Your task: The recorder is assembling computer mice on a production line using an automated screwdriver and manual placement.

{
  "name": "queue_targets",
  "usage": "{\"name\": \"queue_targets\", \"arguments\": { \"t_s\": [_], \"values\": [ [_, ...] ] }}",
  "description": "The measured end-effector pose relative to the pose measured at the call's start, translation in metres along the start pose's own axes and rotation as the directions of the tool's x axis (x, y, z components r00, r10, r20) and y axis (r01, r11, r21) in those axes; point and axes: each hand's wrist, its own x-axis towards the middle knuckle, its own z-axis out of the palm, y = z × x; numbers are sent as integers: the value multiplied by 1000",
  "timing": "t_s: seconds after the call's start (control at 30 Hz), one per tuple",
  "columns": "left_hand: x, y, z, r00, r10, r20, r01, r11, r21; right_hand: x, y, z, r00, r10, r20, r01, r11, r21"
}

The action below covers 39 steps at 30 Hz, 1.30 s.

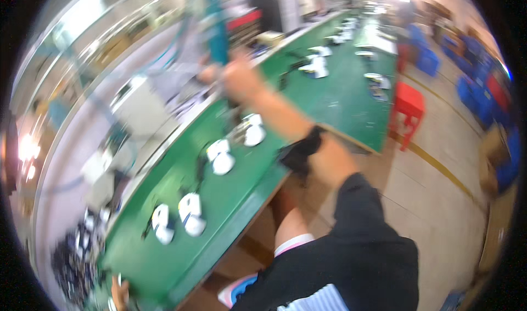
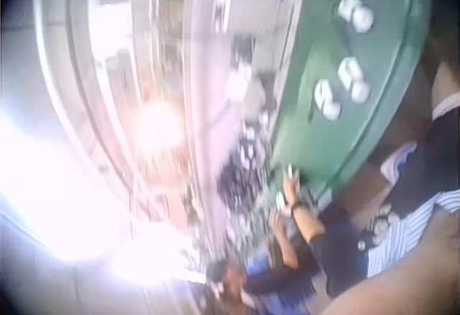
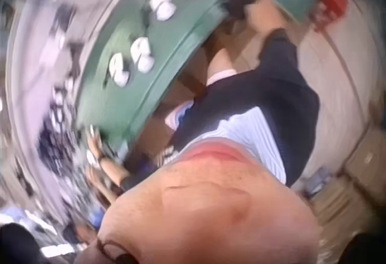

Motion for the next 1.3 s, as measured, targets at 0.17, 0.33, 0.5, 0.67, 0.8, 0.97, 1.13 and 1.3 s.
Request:
{"name": "queue_targets", "arguments": {
  "t_s": [0.17, 0.33, 0.5, 0.67, 0.8, 0.97, 1.13, 1.3],
  "values": [
    [21, 79, -41, 922, -188, 337, 372, 669, -644, -26, -52, 32, 993, 117, 26, -120, 946, 301],
    [2, 253, -72, 956, -216, 199, 207, 11, -978, -34, -64, 51, 969, 185, 167, -240, 869, 432],
    [36, 307, -10, 985, 128, 114, 156, -392, -907, -38, -82, 102, 966, 134, 220, -220, 874, 433],
    [37, 378, 31, 977, 209, 45, 161, -581, -798, -42, -112, 163, 911, 123, 394, -325, 801, 503],
    [44, 395, 56, 947, 274, 168, 307, -619, -723, -36, -88, 172, 878, -206, 432, 255, 965, -58],
    [37, 393, 43, 915, 404, 23, 328, -707, -626, -22, -195, 249, 973, 67, 221, -201, 719, 666],
    [26, 378, 49, 918, 396, -13, 318, -758, -570, -39, -182, 326, 963, -246, 113, 149, 829, 539],
    [24, 376, 55, 889, 456, -42, 366, -764, -531, -53, -183, 340, 963, -236, 131, 131, 833, 538]
  ]
}}
